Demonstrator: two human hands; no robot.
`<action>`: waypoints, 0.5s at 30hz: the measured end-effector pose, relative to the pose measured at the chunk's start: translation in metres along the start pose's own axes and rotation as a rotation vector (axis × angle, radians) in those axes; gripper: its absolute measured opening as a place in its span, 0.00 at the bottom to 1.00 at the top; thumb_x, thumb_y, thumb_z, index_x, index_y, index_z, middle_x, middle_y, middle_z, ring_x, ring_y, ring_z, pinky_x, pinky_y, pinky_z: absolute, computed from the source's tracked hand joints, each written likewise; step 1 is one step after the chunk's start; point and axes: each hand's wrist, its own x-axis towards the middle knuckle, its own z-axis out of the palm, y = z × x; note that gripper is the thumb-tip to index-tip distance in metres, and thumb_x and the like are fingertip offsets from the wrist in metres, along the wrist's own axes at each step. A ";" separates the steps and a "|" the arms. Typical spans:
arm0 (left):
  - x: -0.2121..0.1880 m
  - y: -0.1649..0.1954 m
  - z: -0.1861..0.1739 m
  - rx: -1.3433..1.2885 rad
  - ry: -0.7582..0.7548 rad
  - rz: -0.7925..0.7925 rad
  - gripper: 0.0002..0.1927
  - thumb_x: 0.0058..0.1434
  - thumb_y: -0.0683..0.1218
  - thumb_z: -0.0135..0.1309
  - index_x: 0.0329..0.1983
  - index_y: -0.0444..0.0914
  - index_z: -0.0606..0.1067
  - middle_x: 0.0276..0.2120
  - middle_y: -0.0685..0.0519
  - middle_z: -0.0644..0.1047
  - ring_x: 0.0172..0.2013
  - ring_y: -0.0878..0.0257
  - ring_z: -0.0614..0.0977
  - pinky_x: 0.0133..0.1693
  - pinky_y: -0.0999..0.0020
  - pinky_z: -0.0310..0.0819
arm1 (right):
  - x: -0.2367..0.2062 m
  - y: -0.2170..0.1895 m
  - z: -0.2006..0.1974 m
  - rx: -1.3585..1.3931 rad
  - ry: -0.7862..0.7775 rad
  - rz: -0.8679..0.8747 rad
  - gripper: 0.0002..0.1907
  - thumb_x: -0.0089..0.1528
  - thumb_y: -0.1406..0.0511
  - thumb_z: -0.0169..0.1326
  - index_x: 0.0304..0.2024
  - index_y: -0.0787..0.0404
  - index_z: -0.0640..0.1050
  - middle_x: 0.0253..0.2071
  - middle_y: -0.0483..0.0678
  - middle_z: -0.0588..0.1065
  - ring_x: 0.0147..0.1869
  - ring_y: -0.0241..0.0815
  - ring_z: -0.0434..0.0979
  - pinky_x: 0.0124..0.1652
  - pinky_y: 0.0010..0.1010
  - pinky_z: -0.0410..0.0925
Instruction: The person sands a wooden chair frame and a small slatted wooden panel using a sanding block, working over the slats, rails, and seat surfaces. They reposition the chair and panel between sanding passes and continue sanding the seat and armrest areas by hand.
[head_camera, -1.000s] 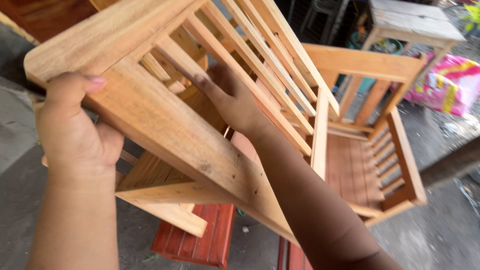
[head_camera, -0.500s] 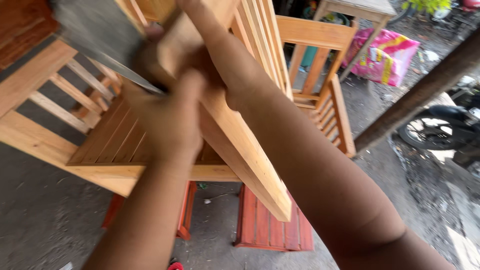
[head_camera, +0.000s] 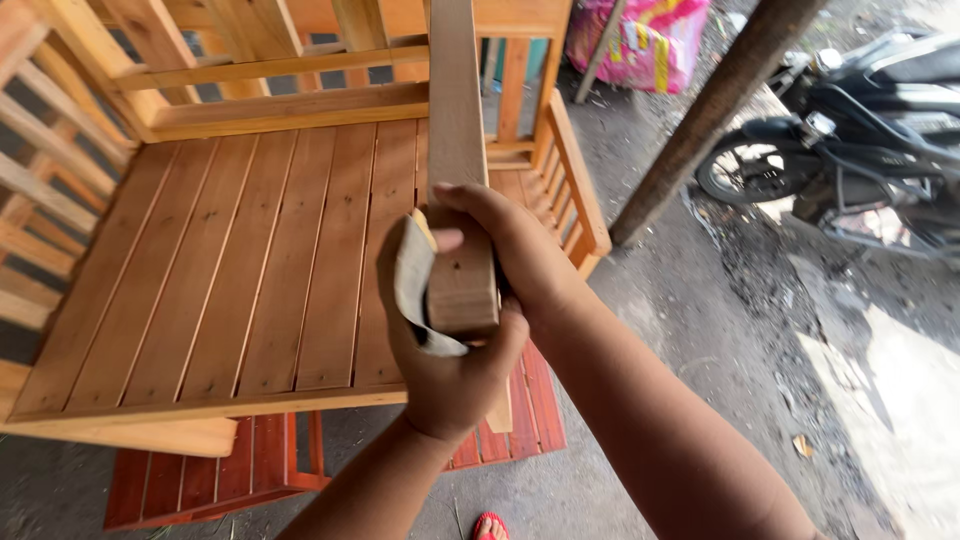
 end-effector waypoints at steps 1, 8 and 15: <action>-0.011 0.000 0.005 0.026 -0.016 0.042 0.30 0.58 0.38 0.62 0.63 0.37 0.64 0.61 0.49 0.66 0.62 0.60 0.73 0.65 0.64 0.69 | -0.007 0.008 -0.015 0.038 -0.029 0.018 0.13 0.62 0.57 0.57 0.36 0.60 0.79 0.31 0.44 0.78 0.32 0.34 0.77 0.34 0.27 0.70; -0.004 -0.006 -0.021 0.177 -0.085 0.055 0.33 0.50 0.40 0.62 0.60 0.38 0.66 0.64 0.40 0.64 0.65 0.47 0.69 0.66 0.54 0.67 | -0.004 0.028 -0.003 0.189 -0.053 0.147 0.15 0.61 0.56 0.55 0.34 0.63 0.77 0.29 0.47 0.77 0.29 0.36 0.76 0.32 0.27 0.71; 0.002 -0.009 -0.028 0.235 -0.100 0.059 0.30 0.52 0.40 0.63 0.58 0.38 0.67 0.61 0.43 0.65 0.62 0.48 0.69 0.64 0.55 0.66 | 0.004 0.033 -0.002 0.207 -0.028 0.145 0.16 0.62 0.56 0.56 0.36 0.64 0.74 0.30 0.49 0.76 0.29 0.37 0.76 0.32 0.28 0.71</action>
